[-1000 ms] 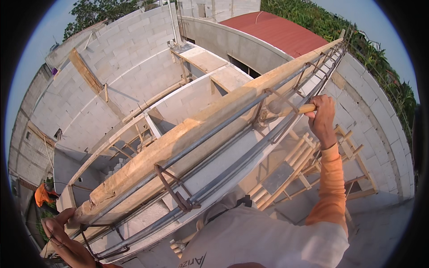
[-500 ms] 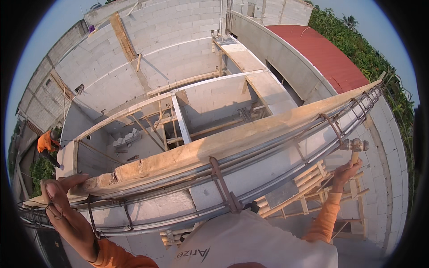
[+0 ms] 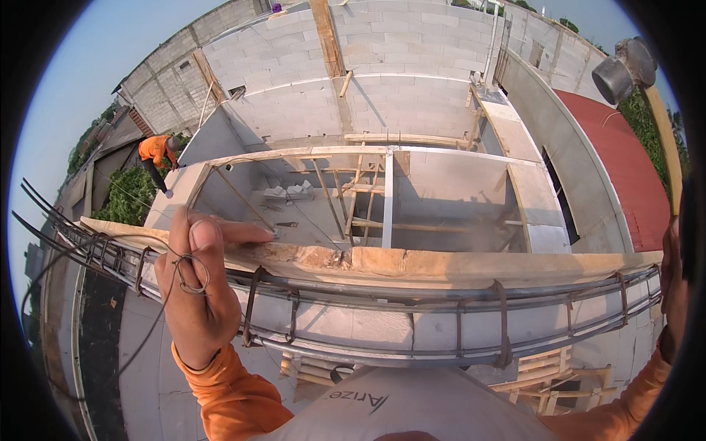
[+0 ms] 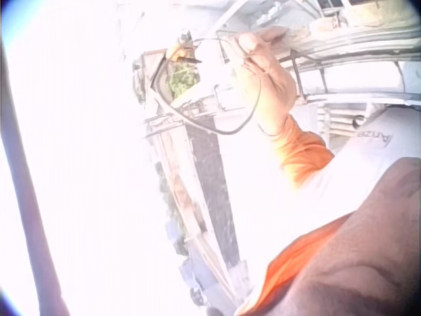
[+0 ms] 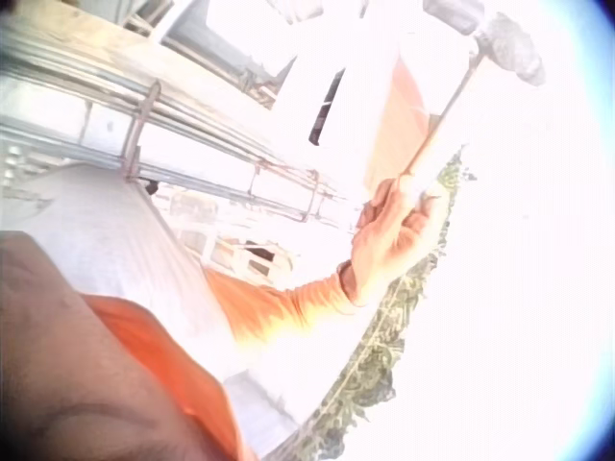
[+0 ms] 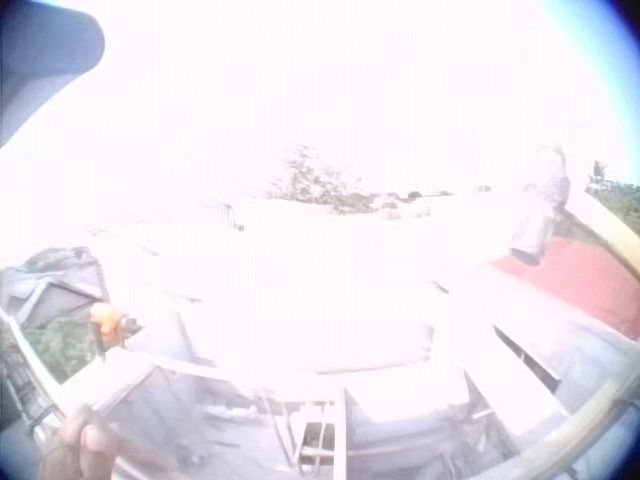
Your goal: The person hammers nails into wooden boards using a hammer and ties wire to secure formwork around rebar on top of a wall.
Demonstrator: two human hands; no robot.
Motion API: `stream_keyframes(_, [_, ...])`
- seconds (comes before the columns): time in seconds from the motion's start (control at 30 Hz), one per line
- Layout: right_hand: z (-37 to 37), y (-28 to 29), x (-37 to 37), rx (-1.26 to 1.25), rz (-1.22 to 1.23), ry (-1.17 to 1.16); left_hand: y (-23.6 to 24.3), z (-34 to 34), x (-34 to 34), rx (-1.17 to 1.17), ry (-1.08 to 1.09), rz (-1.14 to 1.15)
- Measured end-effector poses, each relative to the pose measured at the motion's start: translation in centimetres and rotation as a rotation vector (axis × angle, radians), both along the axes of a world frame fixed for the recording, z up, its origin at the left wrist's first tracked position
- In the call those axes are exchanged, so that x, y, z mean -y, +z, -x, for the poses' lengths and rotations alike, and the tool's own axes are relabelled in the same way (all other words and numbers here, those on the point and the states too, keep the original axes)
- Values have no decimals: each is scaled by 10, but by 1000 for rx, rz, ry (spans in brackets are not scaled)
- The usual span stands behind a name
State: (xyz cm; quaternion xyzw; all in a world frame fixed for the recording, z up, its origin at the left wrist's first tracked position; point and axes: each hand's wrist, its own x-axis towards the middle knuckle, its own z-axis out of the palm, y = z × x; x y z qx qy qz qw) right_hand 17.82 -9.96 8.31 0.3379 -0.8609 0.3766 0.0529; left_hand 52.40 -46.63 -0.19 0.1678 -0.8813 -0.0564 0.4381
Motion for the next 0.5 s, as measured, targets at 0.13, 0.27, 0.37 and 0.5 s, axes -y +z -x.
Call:
stream_keyframes(0.13, [-13, 28, 128, 112, -316, 316, -1, -1, -2, -1, 85, -51])
stream_keyframes(0.27, [-30, 30, 212, -44, -564, 442, 3, -7, 0, -50, 93, -196])
stream_keyframes(0.37, [-28, 30, 236, -201, -674, 529, 0, -1, 3, -95, 71, -231])
stream_keyframes(0.5, [-19, 28, 284, -130, -816, 716, 2, 7, -4, -62, 245, -228])
